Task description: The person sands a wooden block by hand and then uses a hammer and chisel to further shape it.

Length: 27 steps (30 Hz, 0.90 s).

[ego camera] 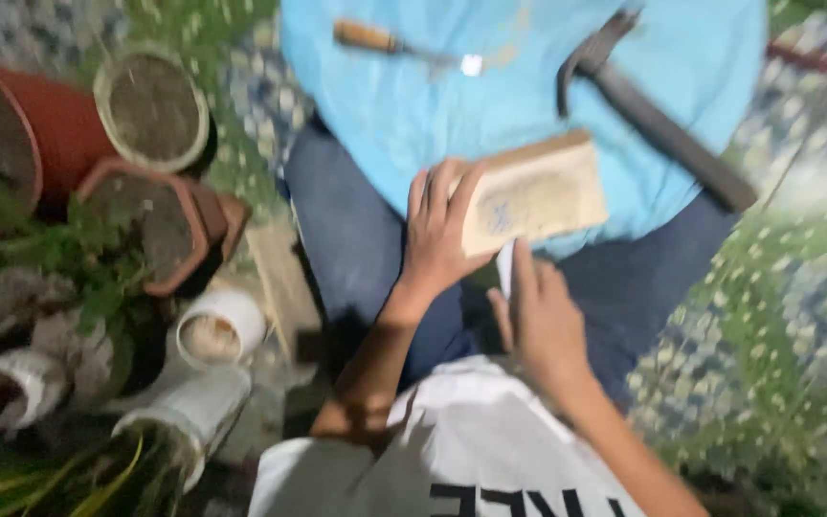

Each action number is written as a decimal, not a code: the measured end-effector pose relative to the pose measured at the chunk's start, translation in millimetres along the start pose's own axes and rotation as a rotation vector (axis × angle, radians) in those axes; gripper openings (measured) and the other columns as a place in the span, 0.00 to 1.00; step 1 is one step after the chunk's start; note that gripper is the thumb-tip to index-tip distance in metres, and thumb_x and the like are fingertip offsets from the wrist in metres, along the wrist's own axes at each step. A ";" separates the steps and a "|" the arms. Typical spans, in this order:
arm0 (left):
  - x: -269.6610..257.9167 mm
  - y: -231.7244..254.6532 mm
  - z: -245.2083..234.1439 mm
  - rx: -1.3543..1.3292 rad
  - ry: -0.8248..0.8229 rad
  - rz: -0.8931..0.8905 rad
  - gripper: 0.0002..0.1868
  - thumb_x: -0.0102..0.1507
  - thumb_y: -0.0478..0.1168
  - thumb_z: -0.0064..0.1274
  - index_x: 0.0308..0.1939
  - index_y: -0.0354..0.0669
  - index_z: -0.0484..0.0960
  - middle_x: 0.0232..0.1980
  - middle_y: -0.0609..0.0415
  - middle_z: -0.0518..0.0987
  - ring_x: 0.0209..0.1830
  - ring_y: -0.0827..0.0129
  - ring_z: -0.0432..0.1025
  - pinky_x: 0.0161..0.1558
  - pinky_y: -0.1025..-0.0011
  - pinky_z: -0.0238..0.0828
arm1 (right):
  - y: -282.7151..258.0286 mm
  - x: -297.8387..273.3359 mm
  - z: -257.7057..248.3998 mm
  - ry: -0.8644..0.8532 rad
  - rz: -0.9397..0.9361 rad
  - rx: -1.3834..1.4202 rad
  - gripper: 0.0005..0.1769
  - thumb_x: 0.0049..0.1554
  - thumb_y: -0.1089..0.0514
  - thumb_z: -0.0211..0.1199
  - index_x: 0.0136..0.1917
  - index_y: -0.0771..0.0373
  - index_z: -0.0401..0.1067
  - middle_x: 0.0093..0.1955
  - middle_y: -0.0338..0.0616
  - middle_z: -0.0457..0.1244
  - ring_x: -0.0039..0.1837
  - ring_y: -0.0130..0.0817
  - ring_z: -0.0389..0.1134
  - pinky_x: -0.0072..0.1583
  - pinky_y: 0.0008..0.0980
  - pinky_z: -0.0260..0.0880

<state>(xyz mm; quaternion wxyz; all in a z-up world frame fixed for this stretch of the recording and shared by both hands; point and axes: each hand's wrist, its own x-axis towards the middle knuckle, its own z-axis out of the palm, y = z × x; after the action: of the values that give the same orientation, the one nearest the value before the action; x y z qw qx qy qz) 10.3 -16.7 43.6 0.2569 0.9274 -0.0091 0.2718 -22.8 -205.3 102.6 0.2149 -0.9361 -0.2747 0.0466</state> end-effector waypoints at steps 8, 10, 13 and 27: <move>-2.0 0.2 -7.3 -0.016 -0.024 -0.010 0.59 0.37 0.50 0.74 0.72 0.46 0.68 0.71 0.37 0.65 0.68 0.44 0.67 0.74 0.43 0.52 | 1.7 1.9 3.2 0.172 -0.118 0.023 0.37 0.63 0.51 0.60 0.81 0.63 0.54 0.49 0.48 0.62 0.44 0.53 0.67 0.29 0.45 0.65; -1.9 1.3 -7.8 -0.030 -0.041 -0.019 0.60 0.37 0.49 0.74 0.73 0.47 0.68 0.71 0.37 0.65 0.68 0.43 0.67 0.74 0.43 0.52 | 0.3 3.2 1.6 0.160 -0.114 0.038 0.37 0.65 0.53 0.58 0.83 0.61 0.52 0.47 0.46 0.60 0.40 0.53 0.65 0.27 0.42 0.61; 1.8 2.2 -8.6 -0.052 -0.048 -0.019 0.60 0.37 0.48 0.75 0.73 0.46 0.68 0.72 0.38 0.64 0.70 0.44 0.65 0.76 0.44 0.49 | -3.5 9.2 -1.9 0.173 -0.119 0.066 0.35 0.66 0.58 0.51 0.84 0.59 0.49 0.46 0.48 0.57 0.37 0.51 0.62 0.26 0.42 0.57; 10.7 5.7 -15.6 -0.058 -0.066 -0.023 0.44 0.52 0.36 0.65 0.73 0.41 0.67 0.72 0.37 0.64 0.70 0.45 0.64 0.77 0.47 0.47 | -7.4 17.8 4.4 0.001 -0.212 0.131 0.31 0.65 0.53 0.48 0.81 0.55 0.57 0.48 0.51 0.59 0.37 0.56 0.66 0.30 0.48 0.63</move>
<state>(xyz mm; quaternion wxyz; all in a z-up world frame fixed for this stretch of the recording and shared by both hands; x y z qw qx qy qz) 10.7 -12.8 63.0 0.2866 0.9280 -0.0145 0.2378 -12.3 -188.5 102.3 0.2794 -0.8858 -0.3683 0.0410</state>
